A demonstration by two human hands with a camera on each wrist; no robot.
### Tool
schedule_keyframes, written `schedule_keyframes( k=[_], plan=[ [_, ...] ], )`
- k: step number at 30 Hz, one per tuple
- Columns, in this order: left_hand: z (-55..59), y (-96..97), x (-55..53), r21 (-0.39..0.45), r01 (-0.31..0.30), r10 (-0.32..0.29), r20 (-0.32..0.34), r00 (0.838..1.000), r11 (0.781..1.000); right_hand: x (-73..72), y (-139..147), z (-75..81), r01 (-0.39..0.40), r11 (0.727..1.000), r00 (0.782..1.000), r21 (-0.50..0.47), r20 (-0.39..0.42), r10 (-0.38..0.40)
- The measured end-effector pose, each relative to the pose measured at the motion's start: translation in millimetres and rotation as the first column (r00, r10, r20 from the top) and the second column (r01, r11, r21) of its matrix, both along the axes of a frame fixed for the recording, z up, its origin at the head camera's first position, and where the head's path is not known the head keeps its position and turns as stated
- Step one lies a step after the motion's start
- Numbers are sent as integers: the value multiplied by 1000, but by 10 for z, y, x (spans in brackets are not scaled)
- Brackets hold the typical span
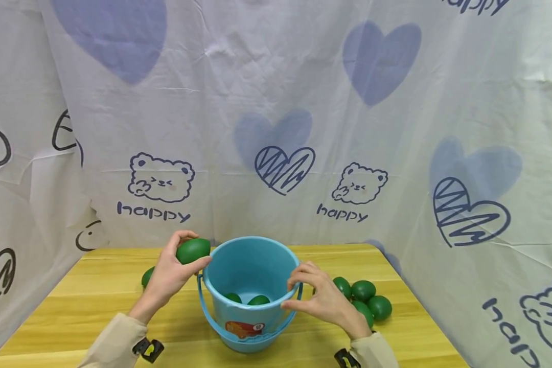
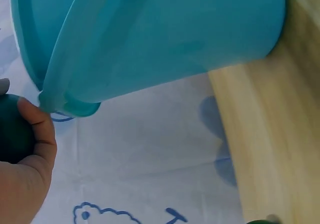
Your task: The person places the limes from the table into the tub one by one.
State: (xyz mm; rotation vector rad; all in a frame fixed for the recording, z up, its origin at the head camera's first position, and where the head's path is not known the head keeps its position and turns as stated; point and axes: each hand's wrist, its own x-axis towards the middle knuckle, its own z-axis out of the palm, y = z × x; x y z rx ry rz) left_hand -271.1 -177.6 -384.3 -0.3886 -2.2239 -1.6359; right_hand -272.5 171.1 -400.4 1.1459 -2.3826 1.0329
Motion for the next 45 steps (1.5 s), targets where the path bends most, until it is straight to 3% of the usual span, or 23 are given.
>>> schedule_keyframes(
  k=[4, 12, 19, 27, 34, 45],
  plan=[
    [84, 22, 17, -68, -7, 6, -16, 1000, 998, -11, 3, -6, -5, 1000, 1000, 7, -15, 5],
    [196, 98, -9, -164, 59, -60, -1, 998, 985, -12, 3, -1, -5, 1000, 1000, 6, -16, 5],
    [226, 143, -38, -258, 20, -27, -23, 999, 966, -22, 10, -14, -18, 1000, 999, 4, -48, 18],
    [223, 207, -66, -371, -14, -20, -88, 996, 928, -18, -3, -14, -29, 1000, 998, -4, -49, 28],
    [206, 246, -83, -361, 46, -63, -36, 997, 931, -19, -5, -14, -19, 1000, 999, -2, -48, 19],
    [204, 291, -83, -406, 45, -63, -31, 998, 913, 0, -3, -20, -30, 999, 998, -19, -59, 29]
  ],
)
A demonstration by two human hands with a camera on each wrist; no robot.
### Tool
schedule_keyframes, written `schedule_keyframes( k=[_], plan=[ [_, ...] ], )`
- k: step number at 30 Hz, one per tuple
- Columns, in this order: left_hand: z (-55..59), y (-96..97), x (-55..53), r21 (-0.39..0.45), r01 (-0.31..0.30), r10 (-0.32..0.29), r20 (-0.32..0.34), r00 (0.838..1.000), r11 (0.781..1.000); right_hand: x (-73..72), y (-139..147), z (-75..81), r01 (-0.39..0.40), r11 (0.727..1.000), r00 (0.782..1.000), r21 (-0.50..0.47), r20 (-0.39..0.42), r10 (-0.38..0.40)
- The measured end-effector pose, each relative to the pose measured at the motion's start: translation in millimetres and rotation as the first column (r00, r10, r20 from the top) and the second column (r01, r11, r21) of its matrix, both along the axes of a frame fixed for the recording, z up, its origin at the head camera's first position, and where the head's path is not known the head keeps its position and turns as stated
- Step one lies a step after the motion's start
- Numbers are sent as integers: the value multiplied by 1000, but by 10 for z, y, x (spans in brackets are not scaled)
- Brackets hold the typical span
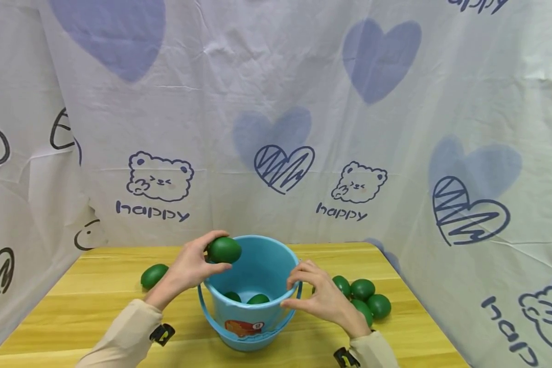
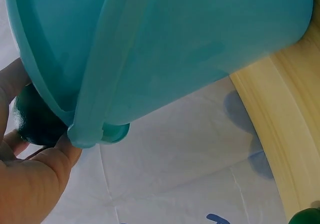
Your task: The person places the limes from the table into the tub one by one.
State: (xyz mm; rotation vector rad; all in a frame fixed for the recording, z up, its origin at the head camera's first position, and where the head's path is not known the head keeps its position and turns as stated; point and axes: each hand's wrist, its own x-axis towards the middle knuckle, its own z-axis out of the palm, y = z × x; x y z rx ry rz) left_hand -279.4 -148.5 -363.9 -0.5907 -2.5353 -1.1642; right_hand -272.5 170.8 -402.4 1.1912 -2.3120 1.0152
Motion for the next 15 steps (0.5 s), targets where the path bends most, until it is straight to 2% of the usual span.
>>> schedule_keyframes(
  k=[11, 15],
  plan=[
    [-30, 48, 0, -20, -15, 15, -18, 1000, 1000, -7, -5, 0, -3, 1000, 1000, 7, 23, 3],
    [-24, 66, -4, -28, -12, 11, -33, 999, 1000, -23, 0, -11, -6, 1000, 1000, 3, -2, 6]
  ],
)
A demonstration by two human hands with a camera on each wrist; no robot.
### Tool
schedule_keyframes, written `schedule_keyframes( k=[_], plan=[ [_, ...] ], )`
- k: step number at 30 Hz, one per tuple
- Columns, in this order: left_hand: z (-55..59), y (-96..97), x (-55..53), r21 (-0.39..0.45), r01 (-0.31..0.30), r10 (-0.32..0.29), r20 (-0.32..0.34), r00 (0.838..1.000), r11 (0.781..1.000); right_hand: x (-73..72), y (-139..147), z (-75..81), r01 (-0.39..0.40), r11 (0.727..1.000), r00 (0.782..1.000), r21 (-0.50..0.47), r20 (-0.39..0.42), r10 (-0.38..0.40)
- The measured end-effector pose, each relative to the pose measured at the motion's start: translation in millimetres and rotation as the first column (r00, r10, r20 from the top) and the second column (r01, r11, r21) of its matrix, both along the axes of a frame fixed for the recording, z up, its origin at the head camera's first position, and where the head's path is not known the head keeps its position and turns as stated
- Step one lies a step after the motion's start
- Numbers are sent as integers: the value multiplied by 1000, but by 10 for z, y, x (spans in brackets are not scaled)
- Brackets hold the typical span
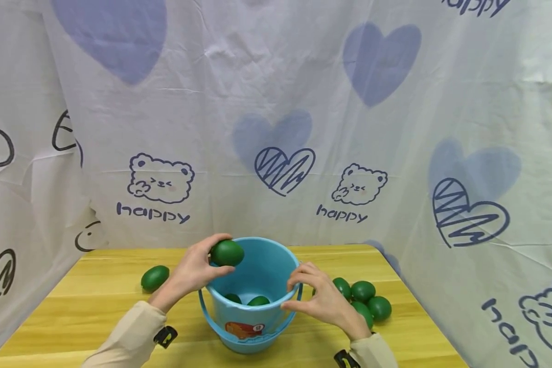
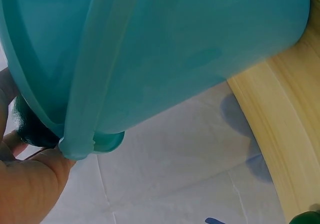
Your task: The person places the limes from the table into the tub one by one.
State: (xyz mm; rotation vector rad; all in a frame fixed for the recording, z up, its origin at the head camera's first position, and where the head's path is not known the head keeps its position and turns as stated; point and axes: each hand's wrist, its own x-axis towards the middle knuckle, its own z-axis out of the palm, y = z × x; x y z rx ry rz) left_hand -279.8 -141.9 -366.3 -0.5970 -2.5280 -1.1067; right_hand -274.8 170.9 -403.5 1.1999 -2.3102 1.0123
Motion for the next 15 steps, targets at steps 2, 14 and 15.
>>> schedule_keyframes(
  k=[2, 14, 15],
  plan=[
    [-21, 7, -3, -4, 2, -2, -6, 1000, 1000, 5, 0, -10, -2, 1000, 1000, 0, -10, 2],
    [-58, 31, -21, 60, 42, -39, -45, 998, 997, 15, -2, 13, 3, 1000, 1000, 1, 7, -3],
    [-55, 27, -20, 68, 47, -44, -44, 998, 997, 14, 1, 12, 4, 1000, 1000, 0, 10, -4]
  ],
)
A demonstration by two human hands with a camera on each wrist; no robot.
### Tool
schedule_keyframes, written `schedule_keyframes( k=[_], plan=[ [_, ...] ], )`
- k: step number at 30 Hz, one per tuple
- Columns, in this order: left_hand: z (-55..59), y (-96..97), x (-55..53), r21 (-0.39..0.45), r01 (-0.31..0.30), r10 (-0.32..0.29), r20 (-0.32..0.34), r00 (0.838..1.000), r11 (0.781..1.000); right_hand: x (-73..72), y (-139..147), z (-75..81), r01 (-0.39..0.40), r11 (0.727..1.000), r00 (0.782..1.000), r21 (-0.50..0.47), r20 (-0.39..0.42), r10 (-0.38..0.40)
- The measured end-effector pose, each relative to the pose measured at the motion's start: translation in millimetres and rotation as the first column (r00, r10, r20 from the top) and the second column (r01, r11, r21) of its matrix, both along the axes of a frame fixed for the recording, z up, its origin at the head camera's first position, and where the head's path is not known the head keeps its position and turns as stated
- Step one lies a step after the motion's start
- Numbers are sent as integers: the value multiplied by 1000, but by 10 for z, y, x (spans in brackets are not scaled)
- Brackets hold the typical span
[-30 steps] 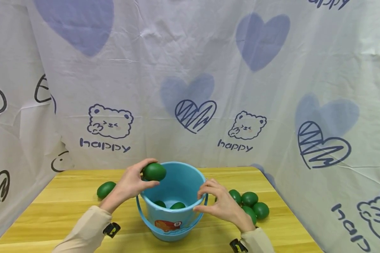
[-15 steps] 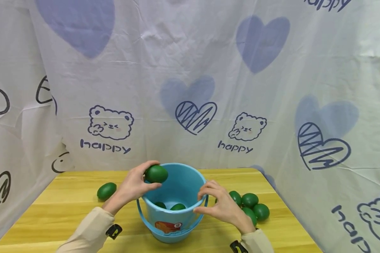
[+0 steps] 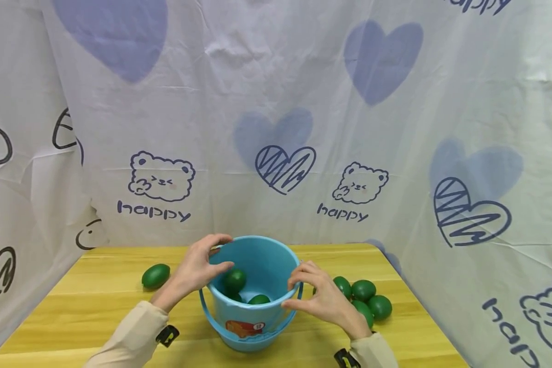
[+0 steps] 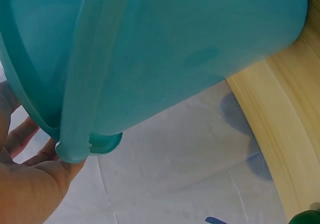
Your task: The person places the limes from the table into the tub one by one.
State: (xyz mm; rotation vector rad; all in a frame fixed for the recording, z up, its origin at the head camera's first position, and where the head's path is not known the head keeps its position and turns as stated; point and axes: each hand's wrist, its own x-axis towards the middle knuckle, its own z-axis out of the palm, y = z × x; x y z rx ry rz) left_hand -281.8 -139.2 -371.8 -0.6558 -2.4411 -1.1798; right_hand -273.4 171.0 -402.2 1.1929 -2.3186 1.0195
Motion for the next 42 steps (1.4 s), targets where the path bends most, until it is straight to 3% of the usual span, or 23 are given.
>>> schedule_keyframes(
  k=[15, 30, 36, 42],
  plan=[
    [0, -73, 15, 51, -23, 24, -20, 1000, 998, -7, -3, -2, 0, 1000, 1000, -5, 2, 0],
    [-88, -350, 49, 96, -138, 138, 8, 990, 986, -15, 6, 0, 0, 1000, 1000, 6, -10, 0],
    [-161, -478, 77, 113, -176, 171, 51, 984, 978, -11, -4, 1, -7, 1000, 999, -4, -31, 7],
    [-270, -618, 121, 133, -209, 195, 114, 974, 969, 1, -4, -5, -4, 1000, 1000, -8, -2, 4]
  ],
)
